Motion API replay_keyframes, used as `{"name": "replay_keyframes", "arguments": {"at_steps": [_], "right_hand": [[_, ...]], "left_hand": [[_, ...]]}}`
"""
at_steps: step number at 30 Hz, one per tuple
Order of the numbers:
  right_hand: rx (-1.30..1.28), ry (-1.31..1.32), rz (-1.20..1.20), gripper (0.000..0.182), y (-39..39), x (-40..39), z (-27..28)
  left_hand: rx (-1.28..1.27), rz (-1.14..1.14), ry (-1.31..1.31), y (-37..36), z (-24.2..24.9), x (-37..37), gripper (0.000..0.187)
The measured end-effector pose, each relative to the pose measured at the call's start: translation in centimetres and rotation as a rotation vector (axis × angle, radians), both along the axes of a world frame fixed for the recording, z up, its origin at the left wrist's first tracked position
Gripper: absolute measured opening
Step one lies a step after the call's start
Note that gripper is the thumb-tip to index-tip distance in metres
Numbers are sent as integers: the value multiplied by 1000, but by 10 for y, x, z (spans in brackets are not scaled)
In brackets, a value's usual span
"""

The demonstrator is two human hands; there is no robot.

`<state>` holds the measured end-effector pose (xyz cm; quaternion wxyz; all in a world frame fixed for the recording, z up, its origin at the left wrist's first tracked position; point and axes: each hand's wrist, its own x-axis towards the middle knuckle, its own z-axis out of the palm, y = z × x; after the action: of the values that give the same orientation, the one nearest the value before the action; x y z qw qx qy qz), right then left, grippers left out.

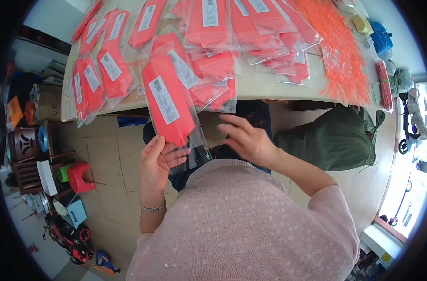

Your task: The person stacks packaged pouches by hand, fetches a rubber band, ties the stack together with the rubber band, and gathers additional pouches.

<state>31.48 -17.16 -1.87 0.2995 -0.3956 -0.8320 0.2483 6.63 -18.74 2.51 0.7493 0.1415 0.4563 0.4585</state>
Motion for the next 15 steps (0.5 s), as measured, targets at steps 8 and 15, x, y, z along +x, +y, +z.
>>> {"name": "replay_keyframes", "arguments": {"at_steps": [8, 15], "right_hand": [[267, 325, 315, 33, 30, -43, 4], [295, 420, 349, 26, 25, -48, 2]], "left_hand": [[131, -61, 192, -2, 1, 15, 35], [161, -72, 131, -1, -1, 13, 37]]}}
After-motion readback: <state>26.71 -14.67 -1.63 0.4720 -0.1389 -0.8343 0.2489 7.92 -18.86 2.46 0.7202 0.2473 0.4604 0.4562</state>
